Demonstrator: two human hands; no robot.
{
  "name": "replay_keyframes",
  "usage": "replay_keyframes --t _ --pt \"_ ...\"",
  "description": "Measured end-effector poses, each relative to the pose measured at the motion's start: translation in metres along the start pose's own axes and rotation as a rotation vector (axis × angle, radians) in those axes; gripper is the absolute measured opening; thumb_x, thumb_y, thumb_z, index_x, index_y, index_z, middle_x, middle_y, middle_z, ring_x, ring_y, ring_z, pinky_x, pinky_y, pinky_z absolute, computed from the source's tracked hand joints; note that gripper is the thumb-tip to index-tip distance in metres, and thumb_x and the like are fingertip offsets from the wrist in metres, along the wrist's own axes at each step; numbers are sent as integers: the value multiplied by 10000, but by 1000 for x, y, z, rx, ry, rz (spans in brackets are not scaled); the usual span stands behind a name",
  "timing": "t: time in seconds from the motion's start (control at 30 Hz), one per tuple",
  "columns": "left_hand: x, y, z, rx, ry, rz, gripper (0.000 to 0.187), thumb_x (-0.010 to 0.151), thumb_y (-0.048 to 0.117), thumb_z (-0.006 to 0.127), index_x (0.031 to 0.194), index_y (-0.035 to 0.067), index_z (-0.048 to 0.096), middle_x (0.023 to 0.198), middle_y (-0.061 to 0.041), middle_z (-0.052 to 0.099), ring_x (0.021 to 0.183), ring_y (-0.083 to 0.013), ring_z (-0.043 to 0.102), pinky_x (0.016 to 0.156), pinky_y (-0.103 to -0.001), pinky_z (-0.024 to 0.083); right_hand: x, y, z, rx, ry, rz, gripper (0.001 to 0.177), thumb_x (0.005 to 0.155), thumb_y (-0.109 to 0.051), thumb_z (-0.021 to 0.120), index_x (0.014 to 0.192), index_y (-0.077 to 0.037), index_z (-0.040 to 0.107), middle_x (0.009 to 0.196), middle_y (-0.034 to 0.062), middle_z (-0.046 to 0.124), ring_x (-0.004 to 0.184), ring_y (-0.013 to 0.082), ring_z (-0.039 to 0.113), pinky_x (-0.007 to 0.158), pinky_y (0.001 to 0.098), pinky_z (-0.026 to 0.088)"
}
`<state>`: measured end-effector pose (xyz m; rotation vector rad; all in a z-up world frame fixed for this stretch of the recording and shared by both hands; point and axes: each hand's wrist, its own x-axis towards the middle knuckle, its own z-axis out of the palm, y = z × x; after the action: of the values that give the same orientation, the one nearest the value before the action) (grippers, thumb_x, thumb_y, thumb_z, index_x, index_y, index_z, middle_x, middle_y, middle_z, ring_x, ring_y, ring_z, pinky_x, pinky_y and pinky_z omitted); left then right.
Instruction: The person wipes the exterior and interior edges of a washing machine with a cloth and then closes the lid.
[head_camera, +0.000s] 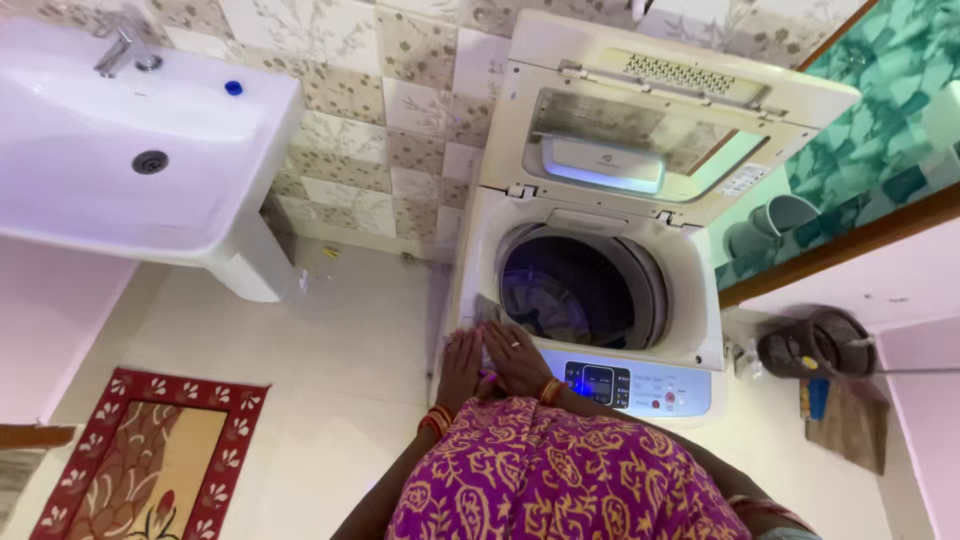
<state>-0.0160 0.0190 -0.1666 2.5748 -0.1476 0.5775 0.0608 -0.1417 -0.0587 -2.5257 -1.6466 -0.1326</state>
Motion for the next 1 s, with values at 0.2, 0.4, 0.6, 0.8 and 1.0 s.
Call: replay_keyframes --t 0.2,0.4,0.6,0.8,1.0 --pt "7 -2 -6 -53 -20 41 842 1037 519 494 1613 -34 230 1670 -239 253 1557 -417 188 1244 -538 163 -4 4 25 -6 97 94 805 913 -306 547 1576 74 294 1657 253 287 1542 351 315 1237 541 218" --pt "60 -7 -35 -239 -66 -118 654 1093 390 348 1597 -25 318 1685 -221 285 1592 -397 161 1293 -512 121 41 -3 -5 328 -71 497 655 1022 -317 404 1578 12 299 1674 262 247 1416 390 409 1116 516 373" --pt "96 -31 -30 -313 -107 -143 668 1068 416 388 1575 -17 343 1673 -233 265 1557 -432 138 1249 -481 127 69 18 1 217 93 357 558 1051 -296 429 1513 13 381 1613 206 391 1490 427 437 1135 517 407" --pt "78 -8 -47 -297 -4 -228 729 1058 455 422 1613 11 259 1659 -287 204 1541 -450 178 1241 -511 175 60 13 -2 204 99 332 612 1029 -291 474 1562 -7 374 1572 281 355 1435 457 405 1157 512 356" --pt "41 54 -82 -38 29 -221 728 1038 416 423 1619 27 220 1671 -264 209 1549 -431 174 1242 -560 128 22 -9 -18 139 76 244 636 944 -226 531 1538 -34 415 1600 194 439 1427 351 457 1152 528 342"
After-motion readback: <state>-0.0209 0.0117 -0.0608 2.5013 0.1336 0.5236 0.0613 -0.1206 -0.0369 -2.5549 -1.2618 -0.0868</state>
